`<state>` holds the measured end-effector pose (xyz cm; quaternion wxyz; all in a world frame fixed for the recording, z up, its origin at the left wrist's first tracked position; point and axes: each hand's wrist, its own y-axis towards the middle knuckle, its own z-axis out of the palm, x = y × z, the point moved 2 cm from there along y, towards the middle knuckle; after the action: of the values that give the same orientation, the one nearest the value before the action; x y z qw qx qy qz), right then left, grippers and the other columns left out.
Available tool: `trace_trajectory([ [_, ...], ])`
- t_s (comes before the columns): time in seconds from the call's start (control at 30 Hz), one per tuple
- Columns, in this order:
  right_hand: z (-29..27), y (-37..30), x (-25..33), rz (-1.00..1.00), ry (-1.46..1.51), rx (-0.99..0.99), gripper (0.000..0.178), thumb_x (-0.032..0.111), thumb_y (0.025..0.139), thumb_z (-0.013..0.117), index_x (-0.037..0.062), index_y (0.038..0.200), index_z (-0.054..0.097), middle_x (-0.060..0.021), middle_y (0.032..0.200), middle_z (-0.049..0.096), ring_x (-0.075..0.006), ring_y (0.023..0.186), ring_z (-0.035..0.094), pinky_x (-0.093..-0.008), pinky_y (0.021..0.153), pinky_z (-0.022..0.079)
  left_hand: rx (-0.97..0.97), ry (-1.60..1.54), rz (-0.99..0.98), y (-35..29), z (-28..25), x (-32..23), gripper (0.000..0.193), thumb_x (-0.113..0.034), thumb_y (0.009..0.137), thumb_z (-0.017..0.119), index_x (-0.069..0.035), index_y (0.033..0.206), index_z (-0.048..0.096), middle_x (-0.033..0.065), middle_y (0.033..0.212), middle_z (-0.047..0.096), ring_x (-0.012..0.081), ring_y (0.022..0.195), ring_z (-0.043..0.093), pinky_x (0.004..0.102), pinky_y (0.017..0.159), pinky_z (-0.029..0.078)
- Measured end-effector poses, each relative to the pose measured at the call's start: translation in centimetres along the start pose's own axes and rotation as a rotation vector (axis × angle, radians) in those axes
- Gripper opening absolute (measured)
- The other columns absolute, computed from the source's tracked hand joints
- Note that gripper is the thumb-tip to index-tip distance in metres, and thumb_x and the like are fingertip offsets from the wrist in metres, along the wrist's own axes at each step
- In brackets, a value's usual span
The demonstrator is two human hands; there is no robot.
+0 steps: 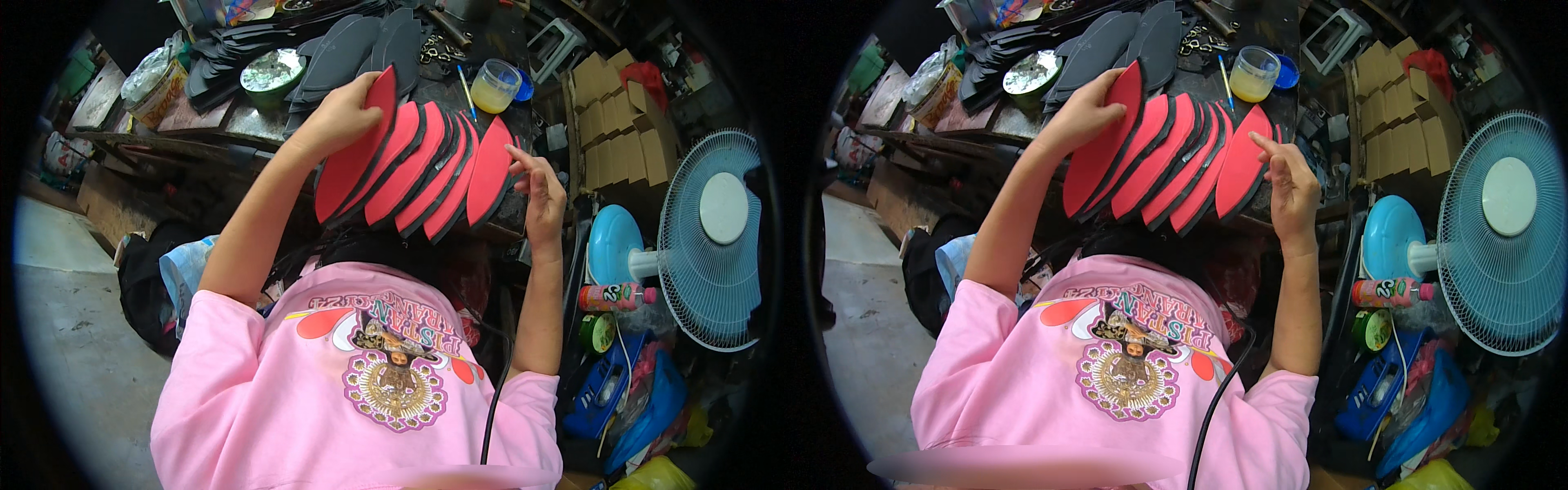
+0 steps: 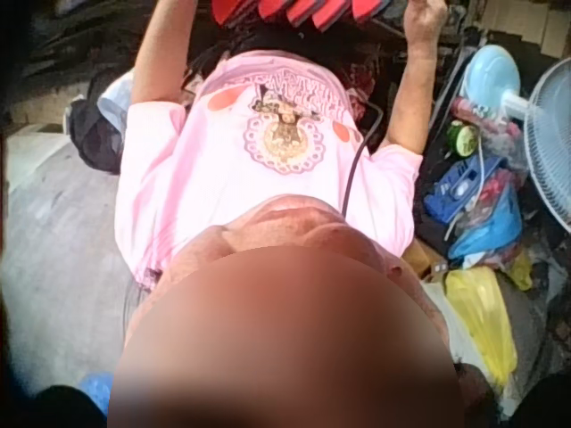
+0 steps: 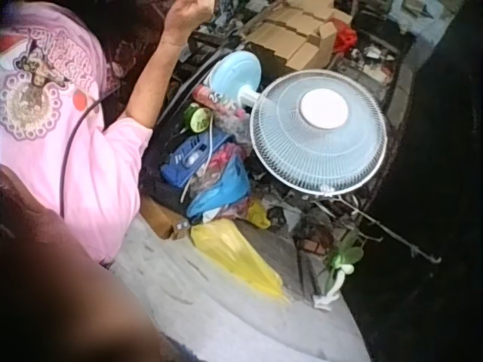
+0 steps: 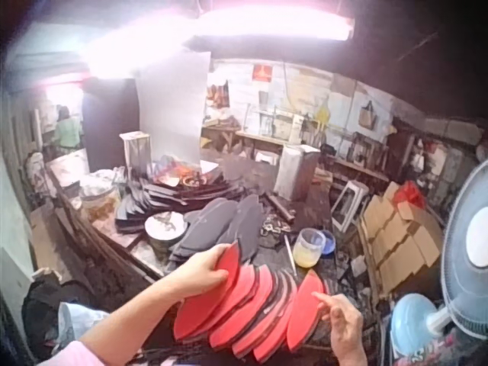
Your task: The person repeatedly picks up pink and black shoe insoles, aligns them, and presses them together by hand. They handle the insoles one at a time, stacking the assembled pairs on the table. The process continues throughout the clip without visible completion.
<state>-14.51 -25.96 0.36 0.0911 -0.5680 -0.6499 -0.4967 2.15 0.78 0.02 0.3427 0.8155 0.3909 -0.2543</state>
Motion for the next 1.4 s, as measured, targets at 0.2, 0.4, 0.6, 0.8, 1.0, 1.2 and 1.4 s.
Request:
trace_trajectory([
  [0.2, -1.3, 7.3, -0.4, -0.181, -0.523, -0.008, 0.036, 0.039, 0.101, 0.054, 0.0129, 0.114, 0.074, -0.0115, 0.098, 0.067, -0.0281, 0.093, 0.063, -0.0378, 0.082, 0.051, -0.108, 0.351, 0.24, -0.5, 2.4, 1.5, 0.055, -0.007, 0.082, 0.067, -0.011, 0.135, 0.054, 0.016, 0.116, 0.058, 0.0359, 0.113, 0.053, 0.0422, 0.098, 0.047],
  [0.4, 1.0, 16.2, -4.8, 0.1, -0.942, 0.212, 0.067, 0.071, 0.097, 0.037, 0.0197, 0.112, 0.078, -0.0129, 0.142, 0.056, -0.0297, 0.138, 0.042, -0.0438, 0.111, 0.036, -0.025, 0.17, 0.198, 0.0, 3.1, 3.1, 0.026, -0.003, 0.082, 0.065, -0.011, 0.106, 0.072, 0.0099, 0.101, 0.061, 0.0311, 0.101, 0.055, 0.0409, 0.087, 0.046],
  [0.6, 4.7, 18.9, -8.0, 0.248, -1.129, 0.466, 0.097, 0.091, 0.079, 0.038, 0.0114, 0.122, 0.073, -0.0119, 0.151, 0.046, -0.0306, 0.144, 0.034, -0.059, 0.117, 0.019, -0.055, 0.072, 0.215, -0.1, 3.0, 3.8, 0.022, -0.007, 0.085, 0.068, -0.01, 0.107, 0.072, 0.0079, 0.1, 0.06, 0.0286, 0.099, 0.055, 0.0383, 0.089, 0.044],
  [0.8, 2.9, 21.0, -9.8, 0.405, -0.866, 0.557, 0.104, 0.091, 0.074, 0.049, -0.0013, 0.116, 0.071, -0.0129, 0.124, 0.068, -0.029, 0.13, 0.054, -0.0425, 0.115, 0.03, -0.052, 0.032, 0.145, 0.1, 3.1, 3.6, 0.021, -0.006, 0.085, 0.068, -0.008, 0.105, 0.072, 0.0093, 0.1, 0.062, 0.0301, 0.099, 0.056, 0.0393, 0.09, 0.045],
  [1.0, -2.0, 21.3, -8.4, -0.052, -0.26, -0.07, 0.079, 0.068, 0.101, 0.03, 0.0049, 0.087, 0.074, -0.0081, 0.092, 0.071, -0.0192, 0.099, 0.062, -0.0357, 0.101, 0.04, -0.091, 0.099, 0.166, 0.1, 3.3, 3.6, 0.018, -0.004, 0.088, 0.062, -0.007, 0.103, 0.072, 0.0102, 0.101, 0.063, 0.0311, 0.1, 0.057, 0.0406, 0.09, 0.046],
  [1.2, -1.6, 17.7, -4.6, -0.012, -1.036, 0.23, 0.056, 0.062, 0.098, 0.041, 0.0193, 0.099, 0.077, -0.0083, 0.13, 0.063, -0.0296, 0.129, 0.051, -0.0715, 0.107, 0.025, -0.075, 0.046, 0.108, 0.2, 3.2, 3.8, 0.028, 0.004, 0.085, 0.055, -0.007, 0.103, 0.072, 0.0107, 0.101, 0.063, 0.0317, 0.101, 0.057, 0.0414, 0.09, 0.046],
  [1.4, 3.3, 18.0, 1.9, -0.673, -0.795, -0.014, 0.032, 0.045, 0.097, 0.056, 0.0218, 0.104, 0.077, -0.0042, 0.114, 0.069, -0.0251, 0.114, 0.06, -0.0544, 0.104, 0.037, -0.065, 0.001, 0.087, 0.3, 3.1, 3.7, 0.033, 0.007, 0.081, 0.051, -0.005, 0.104, 0.072, 0.0119, 0.1, 0.064, 0.032, 0.102, 0.058, 0.0409, 0.092, 0.046],
])
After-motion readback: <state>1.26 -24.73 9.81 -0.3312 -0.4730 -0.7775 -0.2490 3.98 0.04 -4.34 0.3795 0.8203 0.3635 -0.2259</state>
